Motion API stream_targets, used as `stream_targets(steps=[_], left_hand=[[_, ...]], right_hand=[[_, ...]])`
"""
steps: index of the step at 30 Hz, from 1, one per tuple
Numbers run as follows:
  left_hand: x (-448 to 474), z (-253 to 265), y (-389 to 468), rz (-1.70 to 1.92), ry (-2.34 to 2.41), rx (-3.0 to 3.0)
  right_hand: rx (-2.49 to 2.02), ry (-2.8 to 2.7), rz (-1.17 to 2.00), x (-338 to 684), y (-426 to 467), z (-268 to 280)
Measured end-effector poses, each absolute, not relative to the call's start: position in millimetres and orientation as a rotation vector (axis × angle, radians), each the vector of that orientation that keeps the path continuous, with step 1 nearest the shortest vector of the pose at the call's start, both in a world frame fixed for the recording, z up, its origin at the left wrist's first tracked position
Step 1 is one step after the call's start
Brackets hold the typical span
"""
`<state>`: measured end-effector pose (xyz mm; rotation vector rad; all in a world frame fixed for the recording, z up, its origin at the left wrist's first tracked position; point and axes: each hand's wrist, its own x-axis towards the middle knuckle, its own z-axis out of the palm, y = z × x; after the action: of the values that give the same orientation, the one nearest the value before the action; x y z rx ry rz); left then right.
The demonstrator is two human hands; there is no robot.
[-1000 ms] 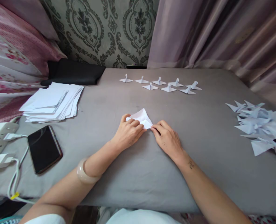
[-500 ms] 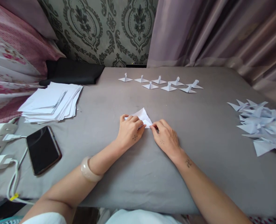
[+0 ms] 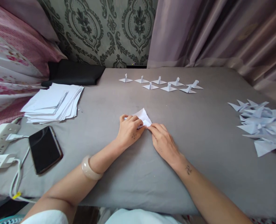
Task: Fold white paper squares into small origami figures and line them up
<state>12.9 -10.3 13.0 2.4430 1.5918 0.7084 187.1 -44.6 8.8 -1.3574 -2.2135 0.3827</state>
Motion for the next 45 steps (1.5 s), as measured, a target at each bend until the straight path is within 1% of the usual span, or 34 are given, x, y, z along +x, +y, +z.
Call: stream_targets(steps=[7, 12, 17, 21, 25, 27, 30, 33, 37, 45], left_hand=[[-12, 23, 2, 0.666, 1.378, 2.152], [-25, 28, 5, 0.619, 1.229, 2.251], [-31, 26, 6, 0.577, 1.211, 2.431], [-21, 21, 2, 0.778, 1.356, 2.646], [-8, 15, -5, 0.945, 1.574, 2.692], [-5, 12, -7, 0.888, 1.532, 2.731], [-3, 11, -8, 0.684, 1.288, 2.802], [-4, 10, -8, 0.604, 1.099, 2.787], [-6, 12, -10, 0.579, 1.044, 2.752], [-9, 19, -13, 0.457, 1.012, 2.815]], right_hand=[[-1.429, -2.337, 0.321, 187, -49, 13], [-1.456, -2.348, 0.299, 186, -49, 12], [-1.435, -2.35, 0.268, 186, -48, 12], [-1.45, -2.401, 0.242, 186, -47, 12], [-1.452, -2.422, 0.232, 186, -48, 12], [-1.45, -2.424, 0.243, 186, -48, 13], [-1.466, -2.419, 0.28, 186, -48, 15], [-1.461, -2.402, 0.337, 188, -48, 15], [-1.456, -2.341, 0.391, 192, -48, 15], [-1.529, -2.324, 0.336, 207, -52, 21]])
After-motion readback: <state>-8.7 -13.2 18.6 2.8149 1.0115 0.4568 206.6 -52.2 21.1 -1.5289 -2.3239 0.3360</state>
